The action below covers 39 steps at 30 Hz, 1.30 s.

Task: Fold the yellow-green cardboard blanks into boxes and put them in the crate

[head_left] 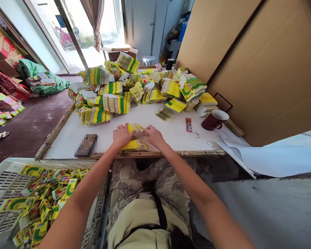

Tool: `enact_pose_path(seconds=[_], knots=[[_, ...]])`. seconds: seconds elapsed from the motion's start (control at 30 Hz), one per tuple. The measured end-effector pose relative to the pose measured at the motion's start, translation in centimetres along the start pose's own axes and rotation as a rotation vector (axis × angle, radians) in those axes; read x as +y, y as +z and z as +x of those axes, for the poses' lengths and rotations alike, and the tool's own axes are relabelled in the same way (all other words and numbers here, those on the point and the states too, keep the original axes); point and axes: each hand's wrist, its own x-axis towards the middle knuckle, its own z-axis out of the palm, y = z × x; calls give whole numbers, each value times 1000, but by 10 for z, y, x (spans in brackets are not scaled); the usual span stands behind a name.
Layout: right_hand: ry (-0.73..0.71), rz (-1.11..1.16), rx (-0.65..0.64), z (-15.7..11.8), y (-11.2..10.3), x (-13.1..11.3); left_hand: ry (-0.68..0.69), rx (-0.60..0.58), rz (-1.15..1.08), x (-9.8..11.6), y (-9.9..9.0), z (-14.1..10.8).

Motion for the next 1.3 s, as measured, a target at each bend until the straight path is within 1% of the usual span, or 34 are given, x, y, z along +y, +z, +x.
enact_pose_path(seconds=[0.13, 0.27, 0.4, 0.57, 0.73, 0.87, 0.97, 1.07, 1.13, 1.3], knots=[[-25, -57, 15, -1, 1, -3, 2, -6, -9, 0, -1, 0], [-23, -78, 2, 9, 3, -7, -8, -9, -2, 1, -1, -1], [40, -79, 11, 19, 11, -14, 4, -2, -5, 0, -1, -1], [162, -59, 11, 26, 21, -24, 27, -11, -2, -1, -1, -1], [235, 12, -41, 34, 23, -34, 30, -16, -2, -1, -2, -2], [221, 103, -118, 35, 26, -48, 23, -17, -4, 0, -3, -1], [218, 141, -139, 33, 30, -57, 21, -26, -7, 0, -4, 0], [192, 164, -156, 31, 28, -53, 7, -32, -7, 0, -4, 0], [176, 166, -157, 30, 23, -44, -3, -25, -9, 1, -3, 0], [158, 136, -111, 31, 13, -17, -4, -14, -17, 0, -2, 0]])
